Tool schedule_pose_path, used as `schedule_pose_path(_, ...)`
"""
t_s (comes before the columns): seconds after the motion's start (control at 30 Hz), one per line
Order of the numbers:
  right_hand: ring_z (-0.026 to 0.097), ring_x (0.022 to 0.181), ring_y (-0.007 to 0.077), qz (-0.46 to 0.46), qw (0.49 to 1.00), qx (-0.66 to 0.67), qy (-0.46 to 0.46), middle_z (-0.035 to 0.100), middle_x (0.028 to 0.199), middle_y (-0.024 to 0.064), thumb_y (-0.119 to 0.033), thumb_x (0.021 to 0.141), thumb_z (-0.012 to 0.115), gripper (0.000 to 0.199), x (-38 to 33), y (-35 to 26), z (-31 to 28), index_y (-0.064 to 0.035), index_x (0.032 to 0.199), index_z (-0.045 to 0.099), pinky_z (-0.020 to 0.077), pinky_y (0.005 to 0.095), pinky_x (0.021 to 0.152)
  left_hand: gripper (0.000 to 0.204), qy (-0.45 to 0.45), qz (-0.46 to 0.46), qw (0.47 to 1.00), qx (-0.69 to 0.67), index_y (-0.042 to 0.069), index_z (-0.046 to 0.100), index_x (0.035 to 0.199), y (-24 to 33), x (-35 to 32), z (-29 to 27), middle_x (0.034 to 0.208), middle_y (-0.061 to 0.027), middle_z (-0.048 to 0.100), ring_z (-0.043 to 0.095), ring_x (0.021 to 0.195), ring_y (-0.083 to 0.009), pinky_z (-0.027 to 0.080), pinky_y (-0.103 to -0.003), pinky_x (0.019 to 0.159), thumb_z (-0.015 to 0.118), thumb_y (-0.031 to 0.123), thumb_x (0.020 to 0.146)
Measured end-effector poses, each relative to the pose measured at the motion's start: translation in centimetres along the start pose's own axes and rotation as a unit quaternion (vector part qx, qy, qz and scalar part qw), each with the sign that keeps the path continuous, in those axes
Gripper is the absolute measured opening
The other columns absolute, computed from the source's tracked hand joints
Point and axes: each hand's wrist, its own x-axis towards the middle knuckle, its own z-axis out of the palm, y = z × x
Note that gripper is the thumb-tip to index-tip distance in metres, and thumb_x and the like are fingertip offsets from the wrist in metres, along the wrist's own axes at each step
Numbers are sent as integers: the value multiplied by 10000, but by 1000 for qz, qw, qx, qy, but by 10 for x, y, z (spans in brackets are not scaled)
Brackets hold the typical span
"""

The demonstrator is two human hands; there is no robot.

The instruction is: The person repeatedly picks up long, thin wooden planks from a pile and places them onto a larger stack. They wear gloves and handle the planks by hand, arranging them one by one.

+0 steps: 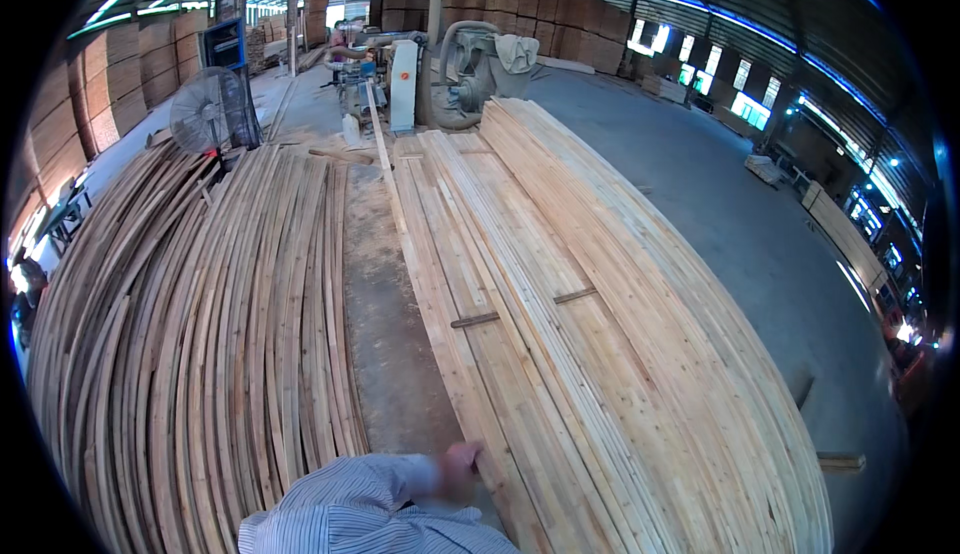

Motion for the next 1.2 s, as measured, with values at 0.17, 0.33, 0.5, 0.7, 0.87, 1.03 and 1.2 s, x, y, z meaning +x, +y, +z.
schedule_pose_path(0.17, 633, 1015, 349, 22, 995, -98, 20, 655, 1100, 199, -304, 898, 553, 392, -34, 66, 24, -92, 1222, 614, 514, 451, 867, 389, -93, 48, 990, 95, -4, 646, 1088, 6, -69, 9, 1010, -140, 693, 694, 880, -284, 575, -424, 776, 548, 349, 956)
schedule_pose_path(0.33, 631, 1017, 365, 21, 983, -180, 25, 646, 1105, 197, -250, 898, 538, 356, -65, 116, 39, -126, 1224, 610, 515, 475, 868, 408, -51, 99, 992, 62, -8, 662, 1051, 56, -50, 7, 934, -140, 703, 678, 803, -227, 543, -371, 746, 437, 331, 1021)
schedule_pose_path(0.5, 623, 1038, 370, 17, 995, -96, -5, 643, 1122, 202, -300, 905, 549, 390, -73, 78, 10, -133, 1253, 603, 501, 478, 893, 405, 67, 146, 977, 140, -23, 652, 1056, 141, 15, -10, 974, -157, 700, 701, 849, -294, 586, -438, 679, 571, 353, 931)
schedule_pose_path(0.7, 614, 1057, 384, 56, 989, 128, -40, 661, 1081, 223, -427, 911, 552, 473, -8, -41, -42, -62, 1202, 631, 476, 469, 921, 448, 43, 262, 943, 199, 10, 654, 1058, 201, 147, -124, 970, -158, 694, 697, 825, -278, 567, -434, 655, 541, 429, 946)
schedule_pose_path(0.87, 646, 974, 328, 116, 979, 167, 18, 691, 1006, 210, -491, 886, 599, 564, 40, -149, -56, 3, 1151, 659, 510, 417, 842, 500, -18, 201, 962, 185, 32, 623, 1135, 238, 124, -91, 943, -147, 690, 687, 820, -273, 562, -411, 682, 503, 482, 954)
schedule_pose_path(1.03, 607, 1113, 380, 117, 975, 175, -69, 652, 1168, 239, -699, 839, 460, 769, 135, -194, -12, -20, 1115, 693, 439, 453, 987, 432, -352, 28, 924, 149, 104, 602, 1188, 129, 80, -72, 1029, -86, 674, 650, 895, -229, 527, -401, 794, 411, 444, 1003)
schedule_pose_path(1.2, 604, 1121, 383, 35, 973, 214, -79, 647, 1181, 231, -706, 865, 420, 763, 167, -276, -35, -46, 1142, 683, 447, 456, 977, 341, -495, 31, 725, 479, 163, 618, 1160, 21, 55, -50, 1052, -73, 677, 655, 914, -251, 531, -438, 820, 464, 395, 963)
